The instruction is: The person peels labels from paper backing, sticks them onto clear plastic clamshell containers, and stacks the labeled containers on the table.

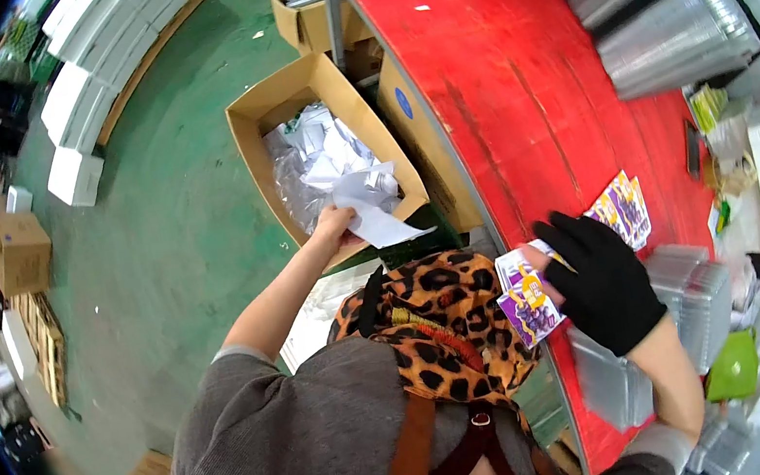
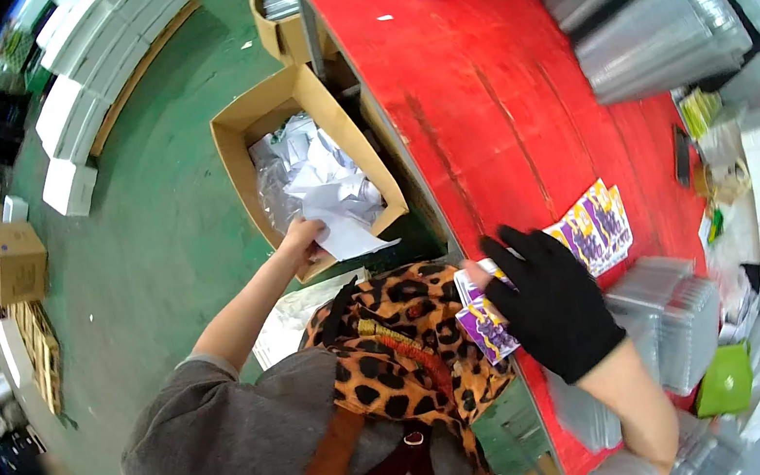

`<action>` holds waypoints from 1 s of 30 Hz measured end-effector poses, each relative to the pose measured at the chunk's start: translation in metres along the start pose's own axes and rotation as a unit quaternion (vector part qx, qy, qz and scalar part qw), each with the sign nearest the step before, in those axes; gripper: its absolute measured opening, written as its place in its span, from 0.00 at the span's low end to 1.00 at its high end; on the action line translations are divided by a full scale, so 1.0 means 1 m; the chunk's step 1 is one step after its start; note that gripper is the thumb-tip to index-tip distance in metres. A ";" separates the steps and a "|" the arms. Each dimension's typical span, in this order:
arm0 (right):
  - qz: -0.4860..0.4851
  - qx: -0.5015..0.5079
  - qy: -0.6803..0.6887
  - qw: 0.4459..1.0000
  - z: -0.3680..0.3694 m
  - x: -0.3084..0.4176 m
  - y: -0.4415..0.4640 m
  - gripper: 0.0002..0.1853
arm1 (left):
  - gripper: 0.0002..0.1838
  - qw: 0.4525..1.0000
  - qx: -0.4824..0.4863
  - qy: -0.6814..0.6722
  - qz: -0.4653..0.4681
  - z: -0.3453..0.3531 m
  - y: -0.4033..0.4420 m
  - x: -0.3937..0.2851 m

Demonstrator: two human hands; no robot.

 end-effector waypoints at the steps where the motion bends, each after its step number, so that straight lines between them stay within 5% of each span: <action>1: 0.032 0.009 0.005 0.999 -0.003 -0.003 -0.012 0.24 | 0.13 0.999 -0.025 -0.007 -0.033 -0.015 0.020 0.016; 6: 0.184 0.002 0.041 0.982 -0.019 0.006 -0.068 0.25 | 0.11 0.984 -0.131 -0.052 -0.110 -0.049 0.075 0.046; 11: 0.308 -0.033 0.086 0.947 -0.022 0.028 -0.124 0.26 | 0.19 0.979 -0.105 -0.137 -0.110 -0.067 0.122 0.046; 12: 0.328 -0.042 0.092 0.939 -0.022 0.034 -0.132 0.26 | 0.23 0.973 -0.122 -0.121 -0.156 -0.071 0.134 0.046; 15: 0.355 -0.068 0.110 0.926 -0.024 0.054 -0.145 0.25 | 0.20 0.979 -0.168 0.022 -0.115 -0.073 0.134 0.040; 18: 0.378 -0.081 0.114 0.915 -0.018 0.059 -0.166 0.24 | 0.17 0.987 -0.141 0.028 -0.071 -0.061 0.127 0.039; 24: 0.437 -0.115 0.091 0.887 -0.007 0.071 -0.196 0.24 | 0.16 0.985 -0.003 0.032 0.169 0.017 0.021 -0.007; 30: 0.447 -0.165 0.116 0.871 -0.004 0.088 -0.203 0.24 | 0.11 0.871 0.129 0.091 0.465 0.120 -0.106 -0.079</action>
Point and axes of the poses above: each hand's wrist, its own y-axis towards the middle knuckle, its own z-axis out of the palm, x = y × z, the point moved 2 cm from there along y, towards the middle knuckle, and after that the axes turned 5 degrees about -y, right-handed, at the moved point
